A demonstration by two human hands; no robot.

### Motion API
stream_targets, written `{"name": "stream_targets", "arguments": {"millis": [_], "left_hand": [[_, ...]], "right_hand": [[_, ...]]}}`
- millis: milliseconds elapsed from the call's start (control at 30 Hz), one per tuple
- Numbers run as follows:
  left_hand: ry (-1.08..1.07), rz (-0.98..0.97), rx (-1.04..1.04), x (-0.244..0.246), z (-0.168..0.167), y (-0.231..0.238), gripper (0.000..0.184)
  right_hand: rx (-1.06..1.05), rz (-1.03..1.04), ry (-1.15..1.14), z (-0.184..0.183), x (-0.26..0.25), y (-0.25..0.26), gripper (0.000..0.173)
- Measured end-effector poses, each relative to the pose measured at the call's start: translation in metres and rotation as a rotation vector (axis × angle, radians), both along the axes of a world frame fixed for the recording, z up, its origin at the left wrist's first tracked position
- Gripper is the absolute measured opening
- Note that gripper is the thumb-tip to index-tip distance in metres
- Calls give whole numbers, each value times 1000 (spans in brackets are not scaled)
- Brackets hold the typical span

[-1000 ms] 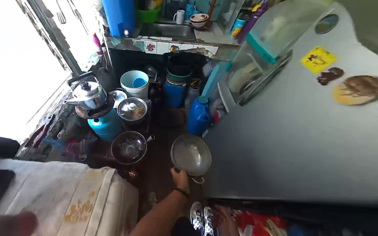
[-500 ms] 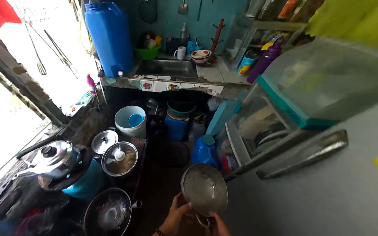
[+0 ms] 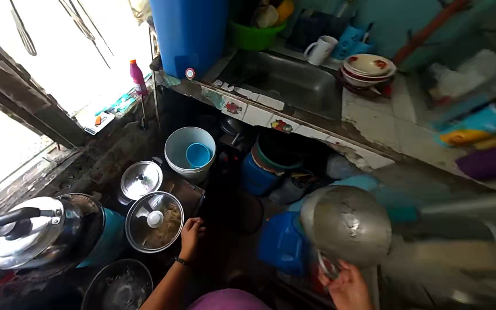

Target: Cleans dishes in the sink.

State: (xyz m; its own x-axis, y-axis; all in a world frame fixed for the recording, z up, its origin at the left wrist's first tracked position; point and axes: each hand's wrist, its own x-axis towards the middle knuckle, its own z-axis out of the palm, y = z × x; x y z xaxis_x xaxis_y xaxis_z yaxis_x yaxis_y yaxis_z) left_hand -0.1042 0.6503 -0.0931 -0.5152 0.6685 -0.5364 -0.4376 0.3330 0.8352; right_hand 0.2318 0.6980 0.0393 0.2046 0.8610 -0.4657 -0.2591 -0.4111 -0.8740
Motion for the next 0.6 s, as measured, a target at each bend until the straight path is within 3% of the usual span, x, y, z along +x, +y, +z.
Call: {"name": "stream_targets", "arguments": {"millis": [233, 400, 500, 600], "left_hand": [[100, 38, -70, -9, -26, 128, 24], [275, 171, -187, -43, -47, 195, 26], [351, 257, -286, -72, -55, 230, 27], [464, 180, -366, -108, -67, 265, 32]], "right_hand": [[171, -42, 0, 58, -28, 178, 43], [280, 92, 48, 77, -46, 331, 53], [171, 166, 3, 89, -61, 412, 48], [56, 318, -59, 87, -63, 488, 50]]}}
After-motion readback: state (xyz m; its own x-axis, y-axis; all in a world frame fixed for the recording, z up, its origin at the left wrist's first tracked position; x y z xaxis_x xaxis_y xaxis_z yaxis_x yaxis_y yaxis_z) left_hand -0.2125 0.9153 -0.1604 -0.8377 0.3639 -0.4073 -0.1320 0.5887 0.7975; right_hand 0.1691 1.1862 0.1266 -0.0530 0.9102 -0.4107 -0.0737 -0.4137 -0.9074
